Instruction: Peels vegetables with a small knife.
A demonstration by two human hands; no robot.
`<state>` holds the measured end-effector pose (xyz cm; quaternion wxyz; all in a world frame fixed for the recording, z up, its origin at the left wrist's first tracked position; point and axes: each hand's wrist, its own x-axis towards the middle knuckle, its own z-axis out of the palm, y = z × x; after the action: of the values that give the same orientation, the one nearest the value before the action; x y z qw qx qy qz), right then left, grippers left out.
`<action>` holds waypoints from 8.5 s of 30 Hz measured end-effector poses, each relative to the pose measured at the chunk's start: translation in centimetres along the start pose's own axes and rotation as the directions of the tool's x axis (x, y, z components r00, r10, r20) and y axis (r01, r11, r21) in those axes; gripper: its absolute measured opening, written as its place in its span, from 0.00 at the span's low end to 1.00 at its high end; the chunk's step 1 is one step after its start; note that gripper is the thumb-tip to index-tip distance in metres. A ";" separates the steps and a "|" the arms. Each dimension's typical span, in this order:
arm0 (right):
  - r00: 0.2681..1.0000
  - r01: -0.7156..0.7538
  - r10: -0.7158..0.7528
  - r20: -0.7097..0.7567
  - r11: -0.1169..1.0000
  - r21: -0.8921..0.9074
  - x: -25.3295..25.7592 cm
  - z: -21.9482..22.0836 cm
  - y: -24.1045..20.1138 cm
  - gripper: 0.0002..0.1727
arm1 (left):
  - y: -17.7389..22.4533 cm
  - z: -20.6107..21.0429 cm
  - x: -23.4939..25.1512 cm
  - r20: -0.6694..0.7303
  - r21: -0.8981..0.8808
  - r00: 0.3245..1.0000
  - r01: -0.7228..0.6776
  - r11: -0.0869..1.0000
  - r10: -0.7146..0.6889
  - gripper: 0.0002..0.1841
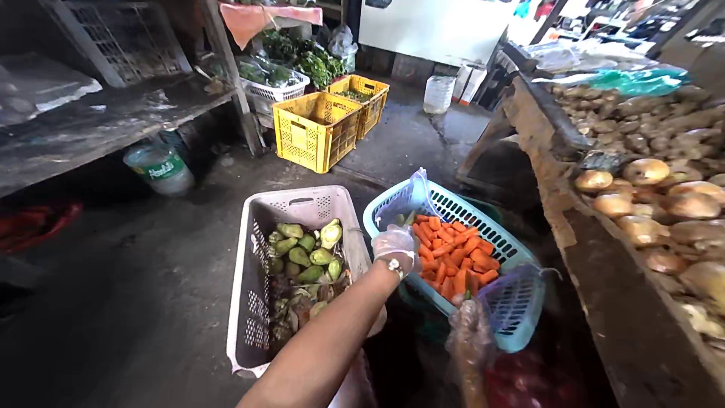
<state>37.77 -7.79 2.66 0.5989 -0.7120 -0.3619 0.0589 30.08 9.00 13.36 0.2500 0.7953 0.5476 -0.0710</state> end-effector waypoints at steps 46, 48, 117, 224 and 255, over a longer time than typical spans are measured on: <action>0.444 0.351 -0.350 0.825 0.915 0.199 -15.5 11.8 -10.5 0.20 | -29.6 9.6 -19.4 -0.314 -0.355 0.904 -0.396 -0.847 -0.291 0.24; 0.396 0.471 -0.423 0.815 0.856 0.215 -15.7 11.8 -10.9 0.22 | -30.0 10.2 -19.4 -0.312 -0.356 0.902 -0.402 -0.844 -0.298 0.25; 0.130 0.599 0.458 0.880 0.671 -0.437 -9.9 21.5 -8.9 0.36 | -27.5 11.4 -16.7 0.238 -0.750 0.827 -0.177 -0.637 -0.509 0.21; 0.259 0.518 0.029 0.965 0.839 -0.165 -13.9 14.8 -12.6 0.25 | -26.1 9.6 -16.2 0.156 -0.602 0.836 -0.341 -0.721 -0.526 0.13; 0.263 0.612 0.059 0.963 0.761 -0.214 -12.2 16.3 -12.6 0.27 | -28.2 12.7 -16.3 -0.109 -0.570 0.913 -0.381 -0.728 -0.392 0.18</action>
<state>14.79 -1.48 5.13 0.0382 -0.5989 -0.7638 0.2377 0.17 -2.88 -0.33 0.7009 0.0193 0.2924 0.6503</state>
